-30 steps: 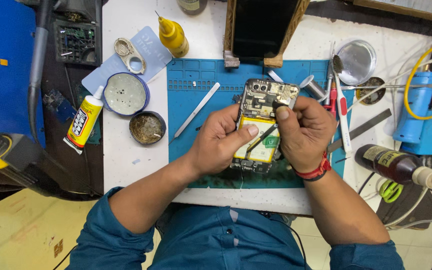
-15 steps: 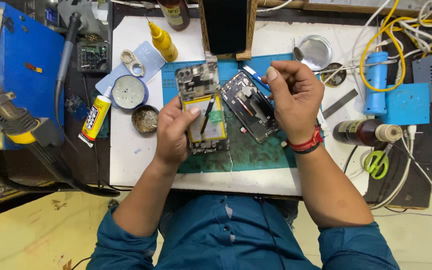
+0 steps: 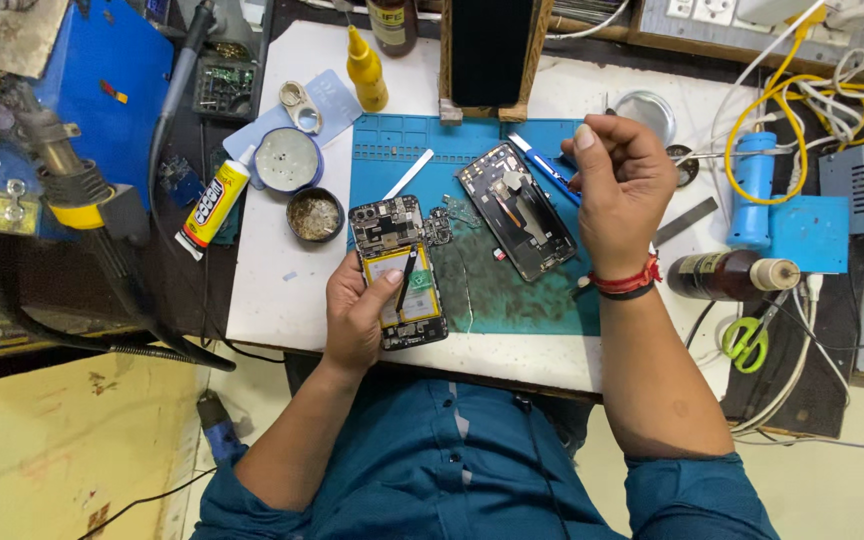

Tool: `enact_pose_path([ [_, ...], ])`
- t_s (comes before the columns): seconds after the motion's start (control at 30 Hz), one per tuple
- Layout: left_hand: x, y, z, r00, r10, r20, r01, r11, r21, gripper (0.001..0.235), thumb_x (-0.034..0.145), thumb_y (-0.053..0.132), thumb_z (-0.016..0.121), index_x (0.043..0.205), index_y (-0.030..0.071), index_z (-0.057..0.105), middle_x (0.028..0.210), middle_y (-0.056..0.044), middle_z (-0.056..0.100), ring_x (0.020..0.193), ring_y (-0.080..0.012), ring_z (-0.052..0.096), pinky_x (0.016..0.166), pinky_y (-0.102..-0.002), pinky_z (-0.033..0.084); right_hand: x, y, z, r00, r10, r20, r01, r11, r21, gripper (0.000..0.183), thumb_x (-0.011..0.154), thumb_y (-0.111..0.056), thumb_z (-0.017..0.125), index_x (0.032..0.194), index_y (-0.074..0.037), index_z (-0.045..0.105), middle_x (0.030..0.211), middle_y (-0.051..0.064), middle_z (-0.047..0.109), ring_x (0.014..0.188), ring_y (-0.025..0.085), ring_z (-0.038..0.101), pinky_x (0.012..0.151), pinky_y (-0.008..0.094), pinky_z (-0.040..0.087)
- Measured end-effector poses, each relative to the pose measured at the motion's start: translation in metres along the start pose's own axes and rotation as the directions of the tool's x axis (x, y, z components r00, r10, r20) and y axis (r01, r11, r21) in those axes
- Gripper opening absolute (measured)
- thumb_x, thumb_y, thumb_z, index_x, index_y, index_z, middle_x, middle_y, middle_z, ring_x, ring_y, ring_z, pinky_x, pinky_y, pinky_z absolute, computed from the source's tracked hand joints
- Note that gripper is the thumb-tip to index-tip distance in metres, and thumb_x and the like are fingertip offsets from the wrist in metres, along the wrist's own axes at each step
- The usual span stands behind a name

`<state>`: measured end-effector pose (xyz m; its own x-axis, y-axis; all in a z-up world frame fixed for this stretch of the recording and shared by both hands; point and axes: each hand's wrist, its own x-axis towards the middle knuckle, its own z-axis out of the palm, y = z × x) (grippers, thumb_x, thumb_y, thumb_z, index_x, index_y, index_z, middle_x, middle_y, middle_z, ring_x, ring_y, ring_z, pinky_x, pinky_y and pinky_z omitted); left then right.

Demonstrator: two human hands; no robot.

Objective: The person uses a green-handled screwdriver to work on a small circuit board, then picks up a black smartphone and removes the SIM card tray. They open the phone's back cover, separate the screen assembly from the chassis, and place the phone down. The person then returns to the circuit board and continues working on it with the screwdriver.

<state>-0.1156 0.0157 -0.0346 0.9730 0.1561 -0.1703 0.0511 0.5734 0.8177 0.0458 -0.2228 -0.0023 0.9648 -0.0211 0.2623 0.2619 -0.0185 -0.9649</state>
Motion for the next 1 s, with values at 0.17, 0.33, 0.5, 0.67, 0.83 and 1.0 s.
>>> enact_pose_path([
  [0.17, 0.002, -0.007, -0.003, 0.999, 0.036, 0.026, -0.037, 0.997, 0.062, 0.027, 0.1, 0.002, 0.059, 0.127, -0.004, 0.06, 0.115, -0.014, 0.072, 0.101, -0.0153, 0.071, 0.093, -0.032, 0.058, 0.004, 0.006, -0.007, 1.0, -0.009, -0.014, 0.009, 1.0, 0.012, 0.012, 0.11, -0.004, 0.069, 0.12, 0.001, 0.066, 0.095, 0.005, 0.071, 0.089, 0.01, 0.072, 0.069, 0.022, 0.053],
  [0.33, 0.002, -0.01, -0.006, 0.998, 0.033, 0.053, -0.035, 0.999, 0.033, 0.027, 0.101, 0.002, 0.06, 0.127, -0.003, 0.059, 0.117, -0.013, 0.073, 0.103, -0.0148, 0.071, 0.093, -0.032, 0.058, 0.004, 0.003, -0.013, 1.0, 0.001, -0.029, -0.001, 1.0, -0.006, 0.012, 0.11, -0.004, 0.07, 0.12, 0.001, 0.067, 0.097, 0.007, 0.074, 0.079, 0.008, 0.066, 0.068, 0.021, 0.051],
  [0.5, 0.002, -0.012, -0.006, 0.998, 0.017, 0.063, -0.019, 0.999, 0.035, 0.028, 0.101, 0.002, 0.061, 0.128, -0.003, 0.057, 0.117, -0.013, 0.072, 0.104, -0.014, 0.071, 0.093, -0.032, 0.059, -0.004, -0.018, -0.014, 0.998, 0.047, 0.05, -0.039, 0.988, -0.151, 0.015, 0.11, -0.007, 0.073, 0.121, 0.001, 0.067, 0.104, 0.009, 0.075, 0.084, 0.008, 0.066, 0.075, 0.022, 0.054],
  [0.67, 0.0, -0.011, -0.007, 0.997, 0.03, 0.078, -0.03, 1.0, -0.001, 0.029, 0.103, 0.002, 0.061, 0.131, -0.003, 0.056, 0.119, -0.013, 0.071, 0.105, -0.0136, 0.069, 0.094, -0.031, 0.058, -0.034, -0.05, -0.009, 0.969, 0.035, 0.244, 0.15, 0.703, -0.696, 0.034, 0.097, -0.021, 0.083, 0.119, 0.002, 0.071, 0.107, 0.012, 0.074, 0.09, 0.021, 0.073, 0.081, 0.033, 0.057],
  [0.83, 0.001, -0.008, -0.004, 0.996, -0.002, 0.085, 0.007, 0.999, -0.049, 0.032, 0.103, 0.003, 0.059, 0.134, -0.002, 0.054, 0.121, -0.012, 0.07, 0.106, -0.0138, 0.07, 0.093, -0.032, 0.059, -0.053, -0.063, 0.013, 0.939, 0.025, 0.343, 0.287, 0.489, -0.824, 0.069, 0.08, -0.039, 0.092, 0.126, 0.004, 0.063, 0.114, 0.019, 0.068, 0.103, 0.037, 0.066, 0.089, 0.044, 0.052],
  [1.0, 0.0, -0.005, -0.003, 0.994, 0.011, 0.11, -0.009, 1.0, -0.015, 0.031, 0.104, 0.003, 0.057, 0.134, -0.002, 0.053, 0.123, -0.012, 0.07, 0.107, -0.0131, 0.07, 0.094, -0.032, 0.06, -0.059, -0.058, 0.02, 0.936, 0.063, 0.346, 0.291, 0.412, -0.863, 0.088, 0.073, -0.043, 0.095, 0.135, 0.006, 0.055, 0.117, 0.023, 0.064, 0.108, 0.041, 0.062, 0.093, 0.048, 0.049],
])
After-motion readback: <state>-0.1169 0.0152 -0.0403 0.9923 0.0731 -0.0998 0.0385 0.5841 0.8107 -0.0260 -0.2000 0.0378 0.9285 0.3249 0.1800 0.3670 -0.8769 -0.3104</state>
